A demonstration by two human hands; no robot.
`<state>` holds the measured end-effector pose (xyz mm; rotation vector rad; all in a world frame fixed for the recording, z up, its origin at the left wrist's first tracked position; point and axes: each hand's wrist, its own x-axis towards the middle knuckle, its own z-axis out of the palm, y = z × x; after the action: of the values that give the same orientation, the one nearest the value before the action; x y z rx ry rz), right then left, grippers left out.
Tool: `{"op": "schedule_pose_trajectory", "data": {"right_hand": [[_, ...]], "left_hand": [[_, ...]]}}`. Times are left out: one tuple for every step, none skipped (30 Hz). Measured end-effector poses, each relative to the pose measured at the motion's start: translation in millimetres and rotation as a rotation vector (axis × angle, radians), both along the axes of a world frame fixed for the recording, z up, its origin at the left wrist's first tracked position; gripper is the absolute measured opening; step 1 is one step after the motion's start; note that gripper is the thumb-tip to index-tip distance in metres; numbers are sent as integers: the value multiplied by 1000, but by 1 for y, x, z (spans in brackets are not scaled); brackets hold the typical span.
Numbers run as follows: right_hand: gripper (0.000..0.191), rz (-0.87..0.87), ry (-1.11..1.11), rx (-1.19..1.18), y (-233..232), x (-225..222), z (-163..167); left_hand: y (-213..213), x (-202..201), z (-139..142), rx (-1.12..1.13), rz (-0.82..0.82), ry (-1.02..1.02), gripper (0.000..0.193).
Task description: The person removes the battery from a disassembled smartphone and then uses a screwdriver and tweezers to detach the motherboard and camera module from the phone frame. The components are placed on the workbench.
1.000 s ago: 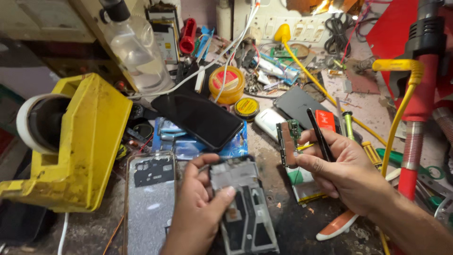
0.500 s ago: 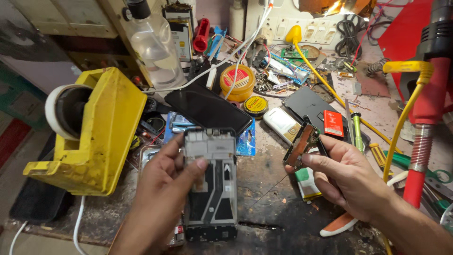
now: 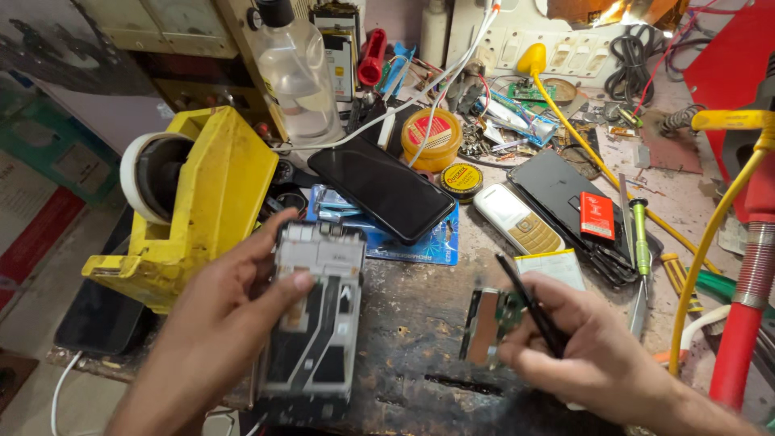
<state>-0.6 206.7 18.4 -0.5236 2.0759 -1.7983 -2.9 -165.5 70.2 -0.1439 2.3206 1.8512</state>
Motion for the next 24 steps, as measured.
{"op": "schedule_pose_trajectory", "data": {"right_hand": [[42,24,-33,-4,-2,2,-1],[41,49,-66,-7,-3,3,-2],[40,45,-81,1,-4,3,-1],[38,40,-94,10,-5,3,1],[36,34,-108,20,-6,3,3],[41,4,-168,76,-7,3,5],[47,-25,-228,132,-9,2,7],[52,-54,-288,190,-11,0,9],[55,-95,-307,174,-13,-3,11],[58,-135,-325,158,-14,-6,12],[61,-176,-342,141,-16,-8,13],[64,-125,-308,91,-16,-9,14],[66,-76,-271,42,-14,-11,15],[69,-29,-235,-6,-12,-12,15],[69,-30,-240,-18,-12,-12,15],[70,-30,-245,-30,-11,-12,14],[70,-28,-251,-43,-10,-13,14],[70,-38,-253,-31,-10,-12,13],[69,-48,-251,-19,-10,-12,13],[69,-60,-249,-6,-9,-13,12],[69,-66,-253,-4,-9,-13,12],[68,-72,-257,-2,-9,-13,12],[68,-79,-259,2,-8,-14,11],[69,-128,-281,41,-8,-15,10]], "left_hand": [[-1,3,-5,-5,-20,23,73],[0,4,-11,-10,-38,46,75],[0,5,-15,-16,-54,71,76],[-1,5,-17,-93,-37,76,75],[1,6,-19,-168,-22,79,75],[3,6,-19,-244,-6,81,74],[6,5,-18,-283,4,28,76],[12,4,-17,-320,14,-24,78],[17,2,-15,-358,25,-75,81],[23,0,-12,-391,44,-59,79],[29,-3,-10,-423,62,-42,77],[33,-6,-8,-457,80,-23,76],[38,-8,-6,-555,90,1,74],[42,-9,-6,-652,99,22,73],[44,-9,-6,-750,108,41,72],[46,-10,-7,-751,132,225,68],[49,-10,-10,-748,158,408,65],[51,-9,-12,-743,183,589,61],[52,-7,-14,-789,194,620,59],[56,-5,-17,-834,204,651,57],[61,-3,-20,-878,211,680,55],[69,2,-24,-854,178,727,54],[79,9,-27,-828,146,776,53],[90,16,-30,-803,114,824,53]]}}
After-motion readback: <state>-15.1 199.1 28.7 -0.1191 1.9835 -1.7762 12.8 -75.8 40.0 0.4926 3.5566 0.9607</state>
